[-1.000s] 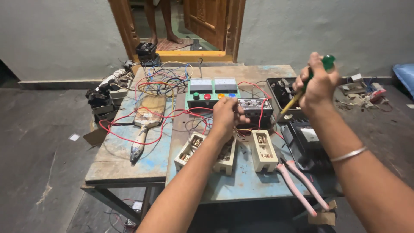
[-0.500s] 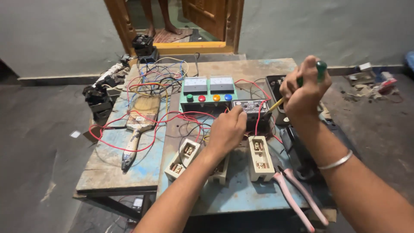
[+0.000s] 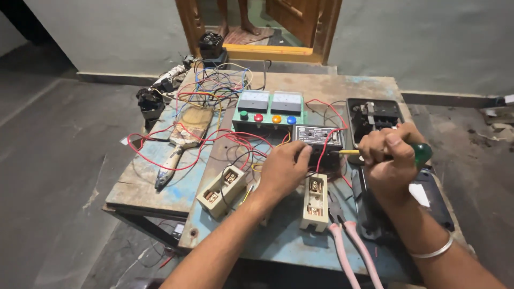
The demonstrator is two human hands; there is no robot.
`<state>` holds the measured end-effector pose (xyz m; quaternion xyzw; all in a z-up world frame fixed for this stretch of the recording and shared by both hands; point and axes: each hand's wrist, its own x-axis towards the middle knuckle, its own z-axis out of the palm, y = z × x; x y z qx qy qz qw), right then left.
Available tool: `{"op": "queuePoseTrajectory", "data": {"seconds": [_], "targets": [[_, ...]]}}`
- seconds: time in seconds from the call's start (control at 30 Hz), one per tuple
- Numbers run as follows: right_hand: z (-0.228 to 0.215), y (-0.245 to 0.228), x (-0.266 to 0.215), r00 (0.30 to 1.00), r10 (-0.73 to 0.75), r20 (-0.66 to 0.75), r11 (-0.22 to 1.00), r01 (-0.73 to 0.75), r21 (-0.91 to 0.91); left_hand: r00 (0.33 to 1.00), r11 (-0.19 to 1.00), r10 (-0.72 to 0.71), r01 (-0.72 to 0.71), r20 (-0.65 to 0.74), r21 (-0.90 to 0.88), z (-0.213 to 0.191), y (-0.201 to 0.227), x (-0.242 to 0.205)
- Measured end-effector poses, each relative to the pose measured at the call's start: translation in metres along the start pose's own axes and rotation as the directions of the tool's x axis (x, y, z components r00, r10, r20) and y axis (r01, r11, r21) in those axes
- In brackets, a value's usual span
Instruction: The person connects wires to electrical components on a board, using pliers to strip wire ends and a screwdriver to tighten terminals. They route wires between a control panel, fuses, and meters, occasionally moving tools like a paintbrush aside to access the wiring.
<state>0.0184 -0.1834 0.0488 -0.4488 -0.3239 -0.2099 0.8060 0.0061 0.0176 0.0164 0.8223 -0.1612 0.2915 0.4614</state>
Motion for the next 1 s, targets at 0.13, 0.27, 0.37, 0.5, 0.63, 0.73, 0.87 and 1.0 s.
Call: {"op": "queuePoseTrajectory", "data": {"seconds": [0.13, 0.27, 0.37, 0.5, 0.63, 0.73, 0.87, 1.0], "targets": [[-0.003, 0.003, -0.016, 1.000, -0.001, -0.031, 1.000, 0.000, -0.018, 0.990, 0.993, -0.110, 0.113, 0.088, -0.027, 0.004, 0.003, -0.001], [-0.003, 0.002, -0.001, 0.990, 0.079, -0.119, 0.995, -0.085, -0.049, 0.972, 0.987, -0.160, 0.155, 0.171, 0.042, 0.007, 0.000, 0.002], [-0.001, 0.005, 0.020, 0.963, 0.133, -0.236, 0.989, -0.146, -0.039, 0.976, 0.986, -0.135, 0.115, 0.173, 0.120, 0.012, -0.004, 0.000], [0.003, 0.001, 0.002, 0.970, 0.124, -0.212, 0.990, -0.134, -0.035, 0.963, 0.980, -0.167, 0.138, 0.212, 0.142, 0.011, -0.004, 0.001], [0.018, -0.017, -0.049, 0.996, 0.057, 0.068, 0.908, -0.023, -0.418, 0.961, 0.980, -0.172, 0.145, 0.216, 0.136, 0.010, -0.004, 0.001], [0.027, -0.029, -0.064, 0.980, 0.119, 0.157, 0.783, 0.005, -0.623, 0.966, 0.979, -0.175, 0.150, 0.189, 0.139, 0.011, -0.004, -0.004], [0.021, -0.036, -0.055, 0.945, -0.022, 0.326, 0.333, 0.314, -0.889, 0.978, 0.988, -0.102, 0.078, 0.183, 0.132, 0.015, -0.006, -0.006], [0.002, -0.052, -0.035, 0.982, 0.045, -0.184, 0.998, -0.052, -0.035, 0.981, 0.987, -0.052, 0.021, 0.187, 0.162, 0.018, -0.006, -0.003]]}}
